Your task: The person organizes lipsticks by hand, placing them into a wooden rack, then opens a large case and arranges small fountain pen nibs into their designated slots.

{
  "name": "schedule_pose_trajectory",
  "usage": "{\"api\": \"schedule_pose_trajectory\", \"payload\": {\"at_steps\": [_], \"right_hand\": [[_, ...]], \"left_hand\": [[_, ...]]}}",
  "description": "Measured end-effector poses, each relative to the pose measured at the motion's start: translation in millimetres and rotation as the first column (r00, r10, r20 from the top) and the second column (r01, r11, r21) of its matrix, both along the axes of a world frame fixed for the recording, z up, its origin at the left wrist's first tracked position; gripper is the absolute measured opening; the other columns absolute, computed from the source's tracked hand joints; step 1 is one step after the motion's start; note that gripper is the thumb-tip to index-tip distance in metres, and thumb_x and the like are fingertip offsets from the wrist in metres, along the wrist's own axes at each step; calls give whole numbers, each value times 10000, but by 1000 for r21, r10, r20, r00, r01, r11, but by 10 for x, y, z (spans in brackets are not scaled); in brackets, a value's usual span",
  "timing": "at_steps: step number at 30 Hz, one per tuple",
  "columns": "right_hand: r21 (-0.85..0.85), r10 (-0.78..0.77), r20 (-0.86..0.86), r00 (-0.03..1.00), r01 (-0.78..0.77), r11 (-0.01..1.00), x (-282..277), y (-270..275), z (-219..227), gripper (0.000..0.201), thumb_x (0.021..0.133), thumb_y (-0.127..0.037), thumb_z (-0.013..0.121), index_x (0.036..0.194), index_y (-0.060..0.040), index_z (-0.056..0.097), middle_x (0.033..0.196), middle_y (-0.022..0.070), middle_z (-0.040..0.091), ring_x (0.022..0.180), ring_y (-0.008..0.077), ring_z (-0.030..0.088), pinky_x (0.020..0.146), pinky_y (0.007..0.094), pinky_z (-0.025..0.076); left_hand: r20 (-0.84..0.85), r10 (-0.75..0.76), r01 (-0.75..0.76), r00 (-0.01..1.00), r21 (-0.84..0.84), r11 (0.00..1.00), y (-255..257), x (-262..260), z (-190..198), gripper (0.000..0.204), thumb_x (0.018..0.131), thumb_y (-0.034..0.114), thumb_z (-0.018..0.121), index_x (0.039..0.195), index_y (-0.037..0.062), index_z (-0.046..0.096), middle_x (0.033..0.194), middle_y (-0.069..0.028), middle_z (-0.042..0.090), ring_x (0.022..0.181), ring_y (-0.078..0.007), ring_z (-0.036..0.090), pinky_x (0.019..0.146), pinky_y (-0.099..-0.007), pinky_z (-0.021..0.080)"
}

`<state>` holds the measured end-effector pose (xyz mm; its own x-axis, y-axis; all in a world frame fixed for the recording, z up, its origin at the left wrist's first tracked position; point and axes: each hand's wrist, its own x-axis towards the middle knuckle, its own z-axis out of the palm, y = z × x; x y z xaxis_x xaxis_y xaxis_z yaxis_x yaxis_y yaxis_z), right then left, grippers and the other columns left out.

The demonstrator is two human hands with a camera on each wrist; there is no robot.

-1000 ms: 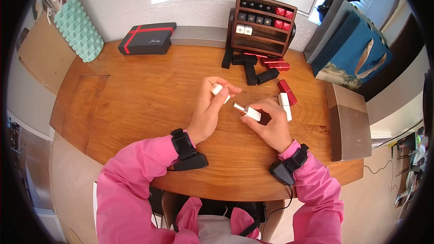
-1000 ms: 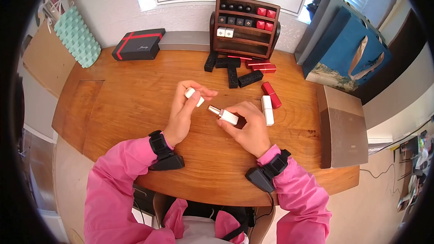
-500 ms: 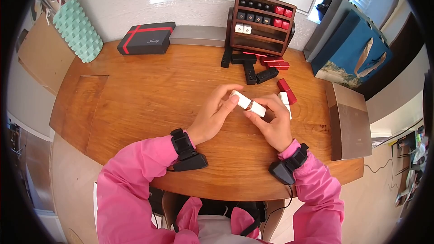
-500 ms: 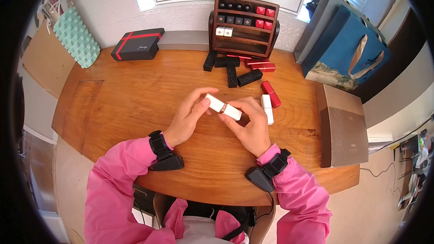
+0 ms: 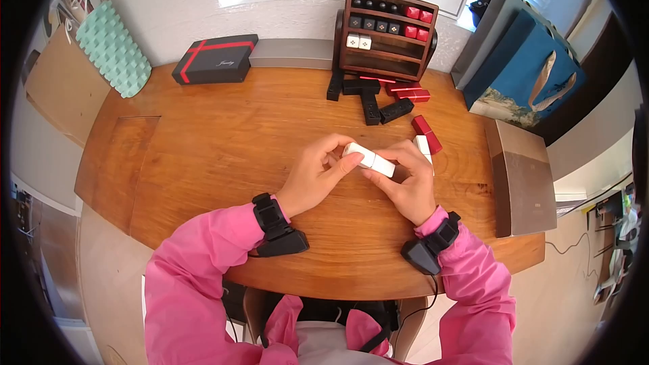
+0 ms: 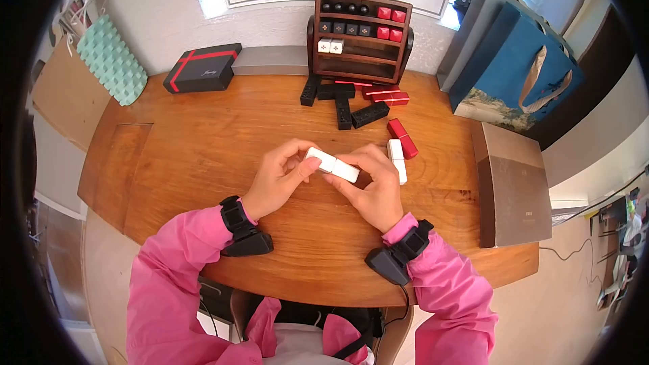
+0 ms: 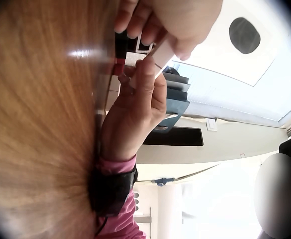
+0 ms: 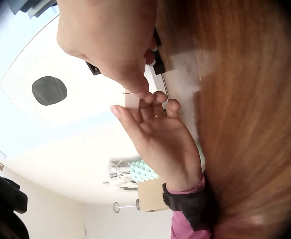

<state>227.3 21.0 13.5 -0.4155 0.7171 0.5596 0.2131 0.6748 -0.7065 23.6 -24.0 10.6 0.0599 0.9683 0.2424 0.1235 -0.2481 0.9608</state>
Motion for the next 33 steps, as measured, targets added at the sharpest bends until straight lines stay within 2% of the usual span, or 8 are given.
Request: {"api": "schedule_pose_trajectory", "payload": {"at_steps": [8,11,14,16,20,23,27,33], "right_hand": [[-201,91,-28,995,-94,975,-41,-23,-36,285,809,-92,767,1068,-12,678,930,122,651,780,231,633,692,332,507],[-266,77,126,989,-41,963,22,-44,66,231,804,-103,750,982,-10,635,866,129,639,700,246,617,630,347,486],[-97,-9,-7,1000,9,995,30,-46,36,242,788,-142,795,836,-23,589,753,114,595,630,278,585,563,368,450],[168,108,48,993,-115,979,48,-4,-4,352,771,-202,841,707,-50,530,664,97,536,601,291,559,527,373,421],[379,220,91,971,-238,894,66,-38,77,521,678,-389,909,624,-78,494,621,73,500,551,285,522,499,383,410],[437,235,106,966,-257,862,77,-49,100,513,651,-405,892,624,-79,496,614,72,491,538,285,528,495,379,411],[489,240,104,965,-260,832,74,-38,125,411,671,-310,838,632,-68,509,621,77,504,544,293,543,496,374,412],[446,176,60,983,-184,876,90,-39,16,175,764,-144,732,740,-72,574,677,89,569,592,304,578,544,380,450]], "left_hand": [[-167,-101,119,981,101,988,-52,47,26,208,1008,143,628,1167,11,651,985,-39,646,824,-91,592,723,-243,492],[45,-129,130,991,-4,992,-6,27,-15,204,1038,118,552,1183,18,654,1021,-55,662,845,-97,611,751,-248,498],[57,-31,35,998,-70,997,110,57,7,247,1050,119,501,1223,23,649,1099,-80,674,969,-144,634,838,-284,507],[-274,-12,84,962,249,965,222,104,-32,303,1029,115,512,1299,44,630,1247,-100,660,1164,-255,611,988,-345,478],[-430,-67,250,900,386,888,473,357,-79,400,974,109,545,1369,83,604,1394,-116,594,1354,-352,488,1110,-411,399],[-642,-40,468,766,513,720,671,546,-103,517,909,186,608,1423,141,568,1535,-89,467,1479,-356,327,1139,-465,371],[-739,-69,525,670,406,748,675,678,-137,537,910,227,613,1440,180,540,1555,-72,429,1496,-349,291,1137,-473,372],[-792,-46,574,609,400,714,553,362,-142,512,875,220,681,1351,81,556,1513,-81,464,1493,-349,298,1158,-460,360]]}}
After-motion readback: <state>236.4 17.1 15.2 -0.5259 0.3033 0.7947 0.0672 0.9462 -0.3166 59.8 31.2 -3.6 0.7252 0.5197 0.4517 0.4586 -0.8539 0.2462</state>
